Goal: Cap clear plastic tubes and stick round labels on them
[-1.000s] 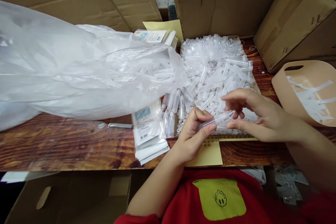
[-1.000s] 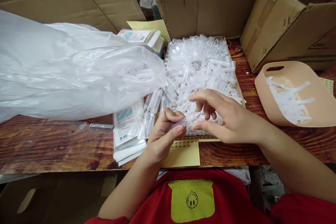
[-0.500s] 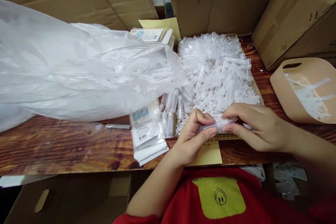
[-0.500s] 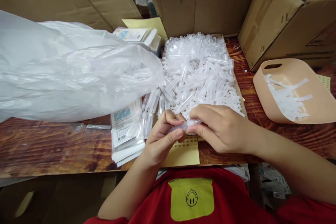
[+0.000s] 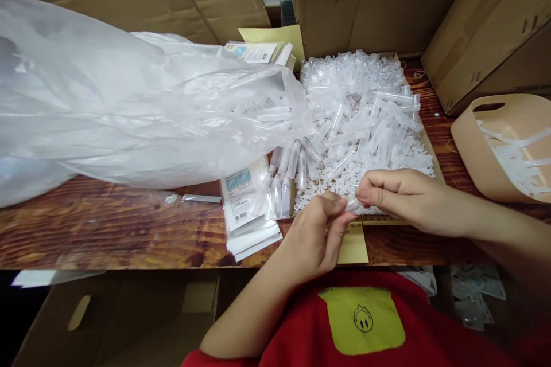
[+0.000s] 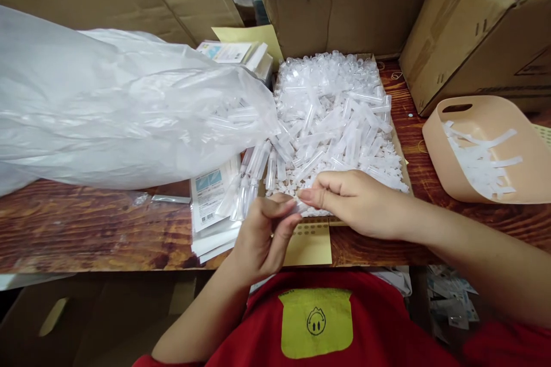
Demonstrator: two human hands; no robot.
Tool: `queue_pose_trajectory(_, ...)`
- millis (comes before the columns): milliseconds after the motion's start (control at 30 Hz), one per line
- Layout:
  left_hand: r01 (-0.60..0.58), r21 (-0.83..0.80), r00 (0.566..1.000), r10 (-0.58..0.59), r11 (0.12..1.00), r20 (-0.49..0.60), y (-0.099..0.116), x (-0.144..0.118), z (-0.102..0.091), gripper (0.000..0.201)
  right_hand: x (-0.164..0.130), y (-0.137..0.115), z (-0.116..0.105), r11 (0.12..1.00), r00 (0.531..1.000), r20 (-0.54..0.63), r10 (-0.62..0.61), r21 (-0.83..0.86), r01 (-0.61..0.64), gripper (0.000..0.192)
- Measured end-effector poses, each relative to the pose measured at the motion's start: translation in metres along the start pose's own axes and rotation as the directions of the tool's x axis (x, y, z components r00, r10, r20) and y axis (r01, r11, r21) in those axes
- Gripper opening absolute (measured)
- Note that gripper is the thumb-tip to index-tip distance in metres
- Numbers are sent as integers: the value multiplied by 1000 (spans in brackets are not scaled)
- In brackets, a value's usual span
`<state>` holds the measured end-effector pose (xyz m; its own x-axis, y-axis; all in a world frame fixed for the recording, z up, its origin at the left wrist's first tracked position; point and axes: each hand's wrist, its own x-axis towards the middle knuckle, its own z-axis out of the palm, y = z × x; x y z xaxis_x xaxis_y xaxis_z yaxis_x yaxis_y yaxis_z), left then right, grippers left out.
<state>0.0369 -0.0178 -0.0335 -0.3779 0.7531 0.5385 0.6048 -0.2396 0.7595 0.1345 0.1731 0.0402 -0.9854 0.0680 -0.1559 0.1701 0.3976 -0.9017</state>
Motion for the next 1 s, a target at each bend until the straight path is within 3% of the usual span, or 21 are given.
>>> queue_pose_trajectory(67, 17, 191, 986, 15, 981, -165, -7, -2, -7, 27, 1, -1, -10, 992, 997, -74, -34, -127, 24, 46)
queue_pose_trajectory(100, 82, 326, 963, 9, 942, -270, -12, -2, -11, 27, 1, 1, -16, 978, 986, -147, -76, -205, 45, 43)
queue_pose_trajectory(167, 299, 546, 900, -41, 782, -434, -23, -1, -17, 25, -1, 8, -26, 923, 953, -252, -165, -379, 59, 37)
queue_pose_trajectory(267, 526, 657, 839, -202, 540, -506, -35, 4, -20, 30, -5, 23, -34, 766, 951, -171, -259, -636, 94, 30)
queue_pose_trajectory(367, 585, 695, 810, -356, 418, -467, -36, 7, -16, 35, -5, 36, -33, 615, 961, 9, -276, -767, 184, 28)
queue_pose_trajectory(467, 575, 723, 814, -358, 382, -458, -30, 9, -13, 39, 1, 40, -27, 535, 964, 100, -247, -815, 221, 27)
queue_pose_trajectory(567, 528, 740, 849, -296, 418, -438, -20, 12, -12, 45, 10, 37, -19, 497, 970, 161, -183, -836, 233, 23)
queue_pose_trajectory(700, 387, 750, 910, -353, 536, -218, -7, 28, -6, 24, 17, 32, -10, 427, 981, 190, -28, -885, 184, 15)
queue_pose_trajectory(833, 312, 793, 879, -476, 523, -32, -4, 49, 10, 13, 20, 33, -8, 387, 984, 176, -22, -906, 171, 14)
queue_pose_trajectory(1000, 338, 828, 837, -545, 448, -47, -16, 60, 24, 15, 33, 33, -4, 426, 965, 226, -133, -866, 262, 16)
